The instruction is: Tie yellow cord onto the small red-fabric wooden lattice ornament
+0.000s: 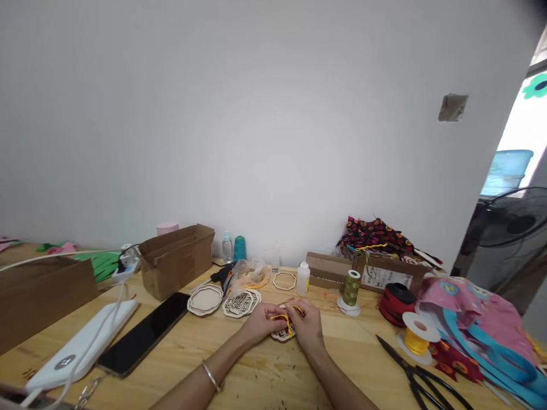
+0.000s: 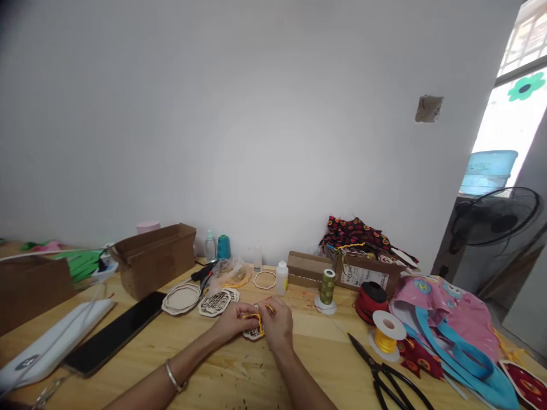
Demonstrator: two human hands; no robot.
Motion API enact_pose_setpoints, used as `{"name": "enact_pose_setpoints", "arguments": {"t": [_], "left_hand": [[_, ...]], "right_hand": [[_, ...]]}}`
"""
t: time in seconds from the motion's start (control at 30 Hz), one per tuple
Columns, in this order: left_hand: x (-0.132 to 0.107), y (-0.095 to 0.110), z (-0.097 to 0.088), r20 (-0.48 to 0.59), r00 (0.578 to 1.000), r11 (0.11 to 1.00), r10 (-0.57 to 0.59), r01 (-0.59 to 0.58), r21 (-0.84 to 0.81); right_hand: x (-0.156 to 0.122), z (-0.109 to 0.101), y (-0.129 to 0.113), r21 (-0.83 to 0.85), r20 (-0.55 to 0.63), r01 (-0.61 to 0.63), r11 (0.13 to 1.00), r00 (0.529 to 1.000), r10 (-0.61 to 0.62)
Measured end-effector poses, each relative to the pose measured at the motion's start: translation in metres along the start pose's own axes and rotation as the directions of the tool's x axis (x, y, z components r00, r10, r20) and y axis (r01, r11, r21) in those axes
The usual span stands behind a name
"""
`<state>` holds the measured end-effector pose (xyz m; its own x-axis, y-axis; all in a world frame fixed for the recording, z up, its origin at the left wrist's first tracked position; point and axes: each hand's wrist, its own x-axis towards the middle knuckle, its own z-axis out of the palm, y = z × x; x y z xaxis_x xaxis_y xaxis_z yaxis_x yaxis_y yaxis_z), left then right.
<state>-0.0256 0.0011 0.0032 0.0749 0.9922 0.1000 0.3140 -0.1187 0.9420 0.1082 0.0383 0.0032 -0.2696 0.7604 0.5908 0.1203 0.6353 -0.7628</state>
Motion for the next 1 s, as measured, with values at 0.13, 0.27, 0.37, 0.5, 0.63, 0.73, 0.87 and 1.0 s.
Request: {"name": "enact_pose_setpoints", "arguments": {"t": [0.13, 0.27, 0.37, 0.5, 0.63, 0.73, 0.87, 1.0], "left_hand": [[0.000, 0.000, -0.001, 0.020, 1.000, 0.999, -0.003, 0.002, 0.047], [-0.001, 0.001, 0.003, -0.017, 1.000, 0.996, -0.011, 0.012, 0.092], [-0.003, 0.006, 0.008, -0.080, 0.997, 0.989, -0.007, 0.019, 0.147], [-0.026, 0.017, 0.001, -0.245, 0.968, 0.963, 0.047, 0.021, 0.269], [-0.086, 0.019, -0.051, -0.449, 0.889, 0.911, 0.096, 0.104, 0.399], [-0.124, 0.006, -0.107, -0.636, 0.738, 0.650, 0.228, 0.370, 0.663], [-0.132, -0.017, -0.156, -0.756, 0.636, 0.287, 0.158, 0.703, 0.651], [-0.123, -0.024, -0.167, -0.755, 0.655, 0.263, 0.033, 0.723, 0.638]], "right_hand": [[-0.001, -0.001, 0.003, 0.007, -0.007, -0.007, 1.000, 1.000, 0.007], [0.000, -0.003, 0.007, 0.006, -0.024, -0.030, 1.000, 0.999, 0.031], [0.001, -0.005, 0.007, 0.016, -0.012, -0.028, 0.999, 1.000, 0.028], [0.000, -0.011, 0.005, 0.025, -0.005, -0.030, 0.999, 1.000, 0.030], [-0.001, -0.014, 0.003, -0.001, -0.033, -0.084, 0.996, 0.996, 0.084], [-0.001, -0.011, 0.003, -0.019, -0.014, -0.150, 0.988, 0.989, 0.150], [0.001, -0.008, 0.005, -0.003, 0.030, -0.197, 0.980, 0.980, 0.197], [0.001, -0.005, 0.008, 0.029, -0.054, -0.230, 0.973, 0.971, 0.231]]}}
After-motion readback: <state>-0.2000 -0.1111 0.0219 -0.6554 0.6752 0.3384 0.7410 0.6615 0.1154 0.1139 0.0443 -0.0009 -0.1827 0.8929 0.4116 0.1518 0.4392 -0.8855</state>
